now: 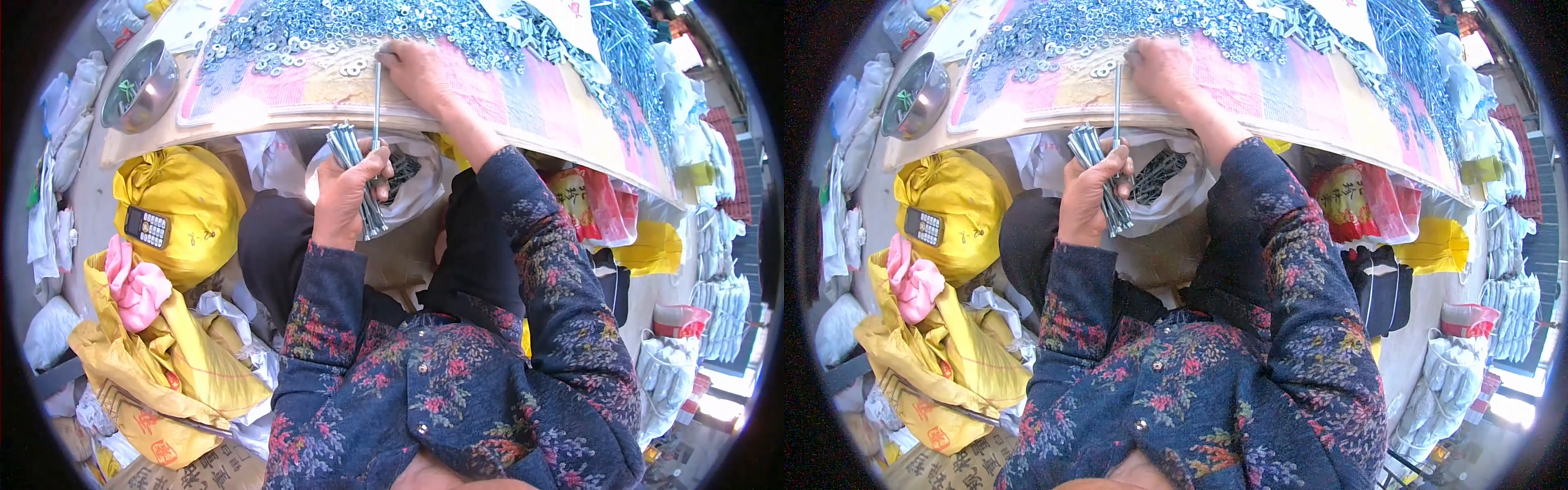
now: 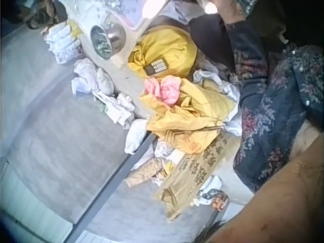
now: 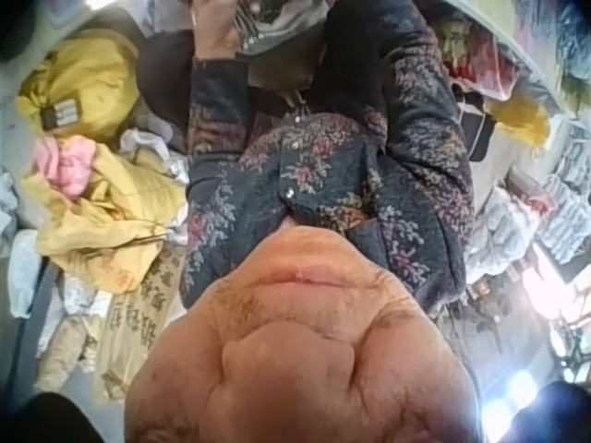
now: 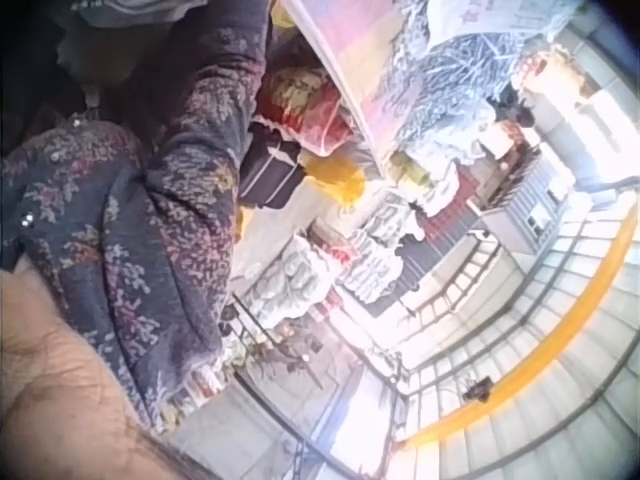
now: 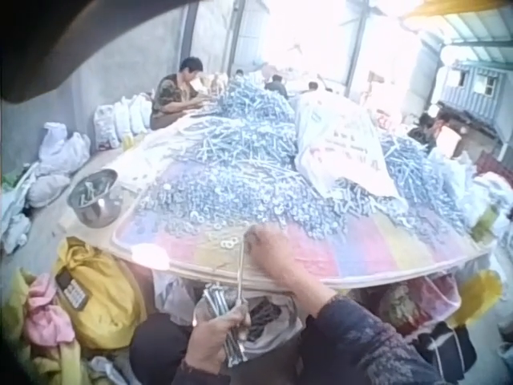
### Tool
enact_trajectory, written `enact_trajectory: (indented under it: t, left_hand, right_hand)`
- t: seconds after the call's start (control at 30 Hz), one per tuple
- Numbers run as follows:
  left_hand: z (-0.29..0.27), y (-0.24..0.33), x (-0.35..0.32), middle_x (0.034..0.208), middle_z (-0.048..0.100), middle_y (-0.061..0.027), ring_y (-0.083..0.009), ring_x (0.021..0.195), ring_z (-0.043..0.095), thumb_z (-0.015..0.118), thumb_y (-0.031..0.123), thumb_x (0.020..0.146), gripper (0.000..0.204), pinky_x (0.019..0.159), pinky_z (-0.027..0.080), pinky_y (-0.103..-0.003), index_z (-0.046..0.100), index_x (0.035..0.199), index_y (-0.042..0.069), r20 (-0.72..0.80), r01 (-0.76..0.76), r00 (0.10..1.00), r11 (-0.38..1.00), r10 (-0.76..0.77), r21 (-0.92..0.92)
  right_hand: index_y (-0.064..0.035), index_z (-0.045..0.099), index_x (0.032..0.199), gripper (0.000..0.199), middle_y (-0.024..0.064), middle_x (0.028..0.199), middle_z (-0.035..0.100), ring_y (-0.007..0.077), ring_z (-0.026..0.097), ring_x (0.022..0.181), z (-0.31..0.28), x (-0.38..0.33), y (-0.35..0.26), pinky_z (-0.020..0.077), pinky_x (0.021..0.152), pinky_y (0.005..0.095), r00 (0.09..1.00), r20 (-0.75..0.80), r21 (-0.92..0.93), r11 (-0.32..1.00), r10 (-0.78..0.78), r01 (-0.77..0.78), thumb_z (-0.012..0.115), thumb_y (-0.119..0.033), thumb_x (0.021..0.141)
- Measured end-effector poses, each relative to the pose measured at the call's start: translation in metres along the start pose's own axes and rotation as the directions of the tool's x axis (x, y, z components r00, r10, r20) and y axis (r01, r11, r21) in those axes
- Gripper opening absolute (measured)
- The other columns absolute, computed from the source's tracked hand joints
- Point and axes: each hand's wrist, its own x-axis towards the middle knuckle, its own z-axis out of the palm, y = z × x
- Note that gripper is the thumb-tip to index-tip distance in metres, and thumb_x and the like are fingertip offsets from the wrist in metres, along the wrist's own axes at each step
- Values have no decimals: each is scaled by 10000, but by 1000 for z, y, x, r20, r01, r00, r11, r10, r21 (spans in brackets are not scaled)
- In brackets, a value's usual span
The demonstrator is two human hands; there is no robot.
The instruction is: The person threads multiple metal washers onto long bolts by hand.
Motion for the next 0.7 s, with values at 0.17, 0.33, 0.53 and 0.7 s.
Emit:
enact_trajectory:
  t: [0.17, 0.33, 0.53, 0.7]
  left_hand:
    - [5, -4, 7, 691, 610, -78, -117, 461, 510, 698, 64, 828, 154, 427, 407, -223, 610, 924, -18, -24, 9, 1000, 999, -8, 39]
    - [6, -13, 6, 856, 607, -114, -123, 673, 580, 670, 27, 846, 183, 432, 454, -205, 580, 993, -34, 78, 28, 997, 993, -19, -117]
    - [-3, -3, 9, 880, 603, -112, -129, 687, 582, 644, -8, 844, 199, 418, 447, -203, 562, 1023, -37, 32, 127, 992, 968, -123, -216]
    - [-13, 17, 13, 792, 614, -93, -128, 621, 582, 684, 13, 829, 184, 429, 432, -207, 590, 984, -19, -110, -70, 993, 979, 50, -194]
  right_hand:
    - [6, 655, 889, 232, 62, 710, 630, 78, 518, 525, -31, -29, -2, 408, 479, 208, 934, 306, 783, 509, 183, -357, 611, -217, 936]
    - [39, 640, 938, 175, 144, 877, 700, 80, 561, 569, -30, -39, -1, 447, 507, 199, 908, 360, 911, 125, 215, -392, 568, -119, 958]
    - [-68, 656, 1062, 236, 124, 824, 689, 151, 660, 640, -37, -53, -19, 521, 603, 262, 918, -83, 68, 917, -388, 393, 606, -18, 836]
    - [-96, 640, 1037, 235, 159, 793, 667, 302, 690, 807, -25, -26, -29, 549, 687, 400, 894, 62, 209, 881, -444, 424, 615, -153, 811]
